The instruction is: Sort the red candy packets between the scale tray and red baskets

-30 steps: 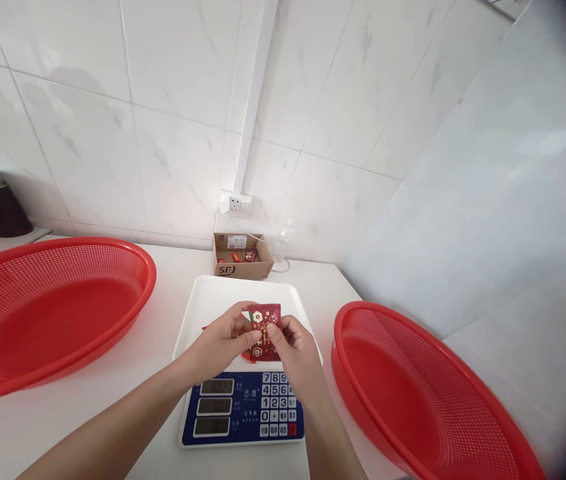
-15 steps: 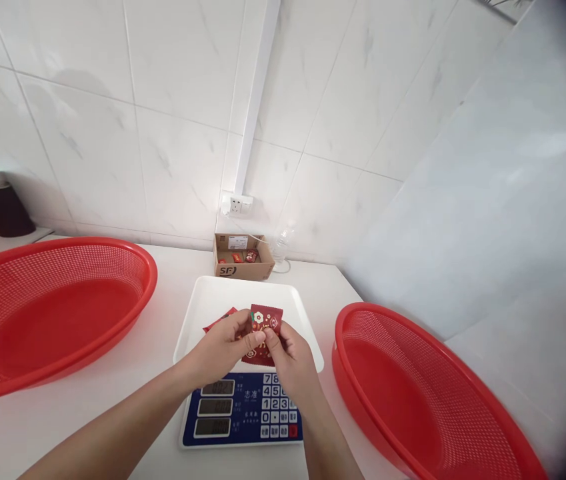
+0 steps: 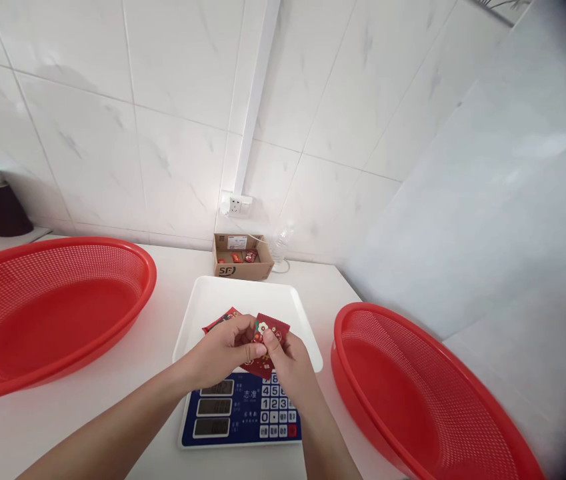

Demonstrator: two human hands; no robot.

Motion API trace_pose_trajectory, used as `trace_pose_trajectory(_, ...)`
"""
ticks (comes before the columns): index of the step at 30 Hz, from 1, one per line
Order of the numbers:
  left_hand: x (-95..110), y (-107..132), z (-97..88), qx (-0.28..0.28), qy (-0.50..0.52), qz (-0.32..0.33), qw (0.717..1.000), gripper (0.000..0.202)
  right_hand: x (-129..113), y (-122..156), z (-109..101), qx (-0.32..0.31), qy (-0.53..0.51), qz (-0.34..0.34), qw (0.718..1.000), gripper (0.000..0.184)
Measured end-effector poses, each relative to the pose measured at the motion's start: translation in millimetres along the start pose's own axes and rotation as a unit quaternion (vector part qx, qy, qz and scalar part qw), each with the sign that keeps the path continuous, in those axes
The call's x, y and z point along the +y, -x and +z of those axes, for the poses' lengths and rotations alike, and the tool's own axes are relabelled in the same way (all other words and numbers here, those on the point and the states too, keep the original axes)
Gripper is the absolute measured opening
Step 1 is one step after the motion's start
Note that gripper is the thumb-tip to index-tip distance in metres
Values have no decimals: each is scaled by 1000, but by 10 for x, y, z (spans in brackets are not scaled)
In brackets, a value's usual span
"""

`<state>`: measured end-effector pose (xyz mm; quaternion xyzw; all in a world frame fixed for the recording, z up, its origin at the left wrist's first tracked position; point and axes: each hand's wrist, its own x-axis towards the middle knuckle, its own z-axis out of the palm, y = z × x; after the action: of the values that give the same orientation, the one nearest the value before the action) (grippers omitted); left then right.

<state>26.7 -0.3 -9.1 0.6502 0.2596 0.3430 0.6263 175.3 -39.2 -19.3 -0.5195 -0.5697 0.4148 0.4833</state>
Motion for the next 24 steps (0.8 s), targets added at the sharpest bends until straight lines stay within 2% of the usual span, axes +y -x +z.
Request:
trace_pose_trajectory(5, -23, 9, -14, -4, -19, 3, 1000, 26, -22, 2, 14, 23, 38, -6, 999, 42)
trace_pose_trajectory(10, -34, 13, -34, -14, -12, 1, 1000, 26, -21, 2, 12, 18, 41, -12, 999, 41)
trace_pose_trajectory(13, -16, 35, -46, -46, -23, -15, 999, 28, -9, -10, -12, 17, 49, -20, 998, 40)
trace_pose_trajectory(16, -4, 57, -38, -74, -42, -37, 996, 33, -5, -21, -25, 46, 83, -39, 995, 43)
trace_pose_trajectory(19, -18, 54, -9, -59, -27, -55, 996, 36, -2, -26, -14, 77, 95, -56, 991, 43)
trace_pose_trajectory(24, -62, 35, 33, -37, -3, -48, 998, 33, 13, -40, -25, 119, 77, -42, 989, 40)
